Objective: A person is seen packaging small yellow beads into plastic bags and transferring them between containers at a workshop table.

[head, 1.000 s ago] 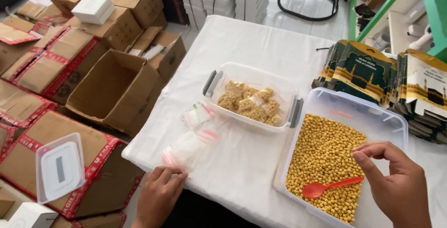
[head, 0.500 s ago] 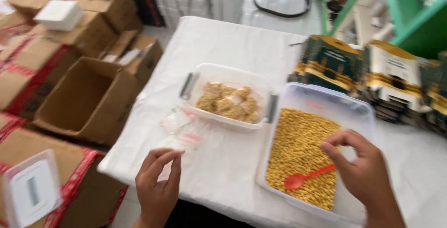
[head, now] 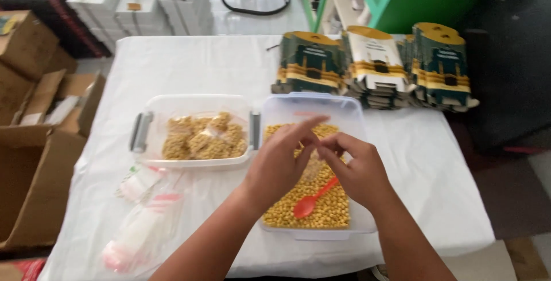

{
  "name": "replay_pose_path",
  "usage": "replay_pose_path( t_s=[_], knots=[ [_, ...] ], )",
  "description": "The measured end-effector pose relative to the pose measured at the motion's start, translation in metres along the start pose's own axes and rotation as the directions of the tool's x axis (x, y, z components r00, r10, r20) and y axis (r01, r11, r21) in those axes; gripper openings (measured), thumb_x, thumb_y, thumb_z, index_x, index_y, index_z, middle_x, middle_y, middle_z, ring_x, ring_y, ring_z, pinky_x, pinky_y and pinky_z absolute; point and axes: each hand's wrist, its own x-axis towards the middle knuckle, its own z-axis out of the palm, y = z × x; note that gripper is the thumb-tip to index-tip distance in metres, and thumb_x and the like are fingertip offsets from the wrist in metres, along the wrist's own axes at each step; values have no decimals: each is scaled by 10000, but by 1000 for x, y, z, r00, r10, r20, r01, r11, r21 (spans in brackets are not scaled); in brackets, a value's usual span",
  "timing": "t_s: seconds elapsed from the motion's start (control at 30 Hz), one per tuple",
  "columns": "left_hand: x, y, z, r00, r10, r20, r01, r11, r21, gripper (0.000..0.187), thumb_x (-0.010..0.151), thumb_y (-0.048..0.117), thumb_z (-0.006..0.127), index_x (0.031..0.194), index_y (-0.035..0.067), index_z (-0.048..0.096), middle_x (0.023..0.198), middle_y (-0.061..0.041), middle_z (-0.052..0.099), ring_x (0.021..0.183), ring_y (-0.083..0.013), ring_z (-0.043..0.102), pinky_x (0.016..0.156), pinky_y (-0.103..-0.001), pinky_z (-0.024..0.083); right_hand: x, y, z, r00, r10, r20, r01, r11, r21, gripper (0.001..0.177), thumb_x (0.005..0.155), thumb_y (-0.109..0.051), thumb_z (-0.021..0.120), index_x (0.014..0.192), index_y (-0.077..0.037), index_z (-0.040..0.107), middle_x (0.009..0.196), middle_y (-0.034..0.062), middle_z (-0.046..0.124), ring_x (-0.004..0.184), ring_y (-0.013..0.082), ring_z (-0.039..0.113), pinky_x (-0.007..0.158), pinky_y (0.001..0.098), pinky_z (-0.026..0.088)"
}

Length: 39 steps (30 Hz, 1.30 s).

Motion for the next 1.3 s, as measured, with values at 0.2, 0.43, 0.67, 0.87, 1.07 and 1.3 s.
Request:
replay_pose_path(
  t_s=[0.2,0.43,0.67,0.87,1.07,1.3],
  knots=[
    [7,-9,7,989,-147,-24,147,989,-2,522,870,-37,641,1359,144,622,977,-94,686,895,-272,733,815,-343,629,3,-7,-3,989,147,-3,-146,984,101,146,947,-135,653,927,-75,784,718,92,802,692,207,777,735,351,601],
    [1,-18,10,974,-200,-103,217,958,188,222,824,92,787,997,123,650,908,-51,586,826,-278,686,741,-418,573,8,-2,-5,981,186,63,-184,982,-27,132,923,-199,728,886,-94,799,793,67,766,711,185,694,699,322,554],
    [2,-11,9,909,-415,31,409,905,120,144,808,305,822,817,182,747,778,-26,757,748,-225,766,663,-318,604,6,-4,-4,967,253,35,-255,966,39,241,894,-279,790,776,-70,782,581,63,659,622,162,613,666,306,530],
    [16,11,-5,861,-471,192,453,881,134,202,881,329,764,841,135,804,780,6,784,672,-121,718,613,-261,596,5,-9,-4,948,300,102,-307,949,63,350,910,-410,710,717,-127,636,720,-23,642,684,119,521,663,286,442],
    [16,12,-7,858,-472,203,457,882,119,181,909,242,679,885,124,814,806,-12,798,680,-141,717,593,-300,573,6,-10,-3,921,377,98,-380,924,24,285,912,-345,736,751,-117,680,708,-17,646,692,123,553,664,292,474],
    [11,6,-3,886,-413,209,379,907,184,166,921,181,629,781,116,692,761,-18,728,655,-160,653,547,-314,510,2,-3,0,950,301,88,-302,953,8,272,931,-257,678,704,-109,658,647,-22,595,650,118,501,631,282,424]
  ],
)
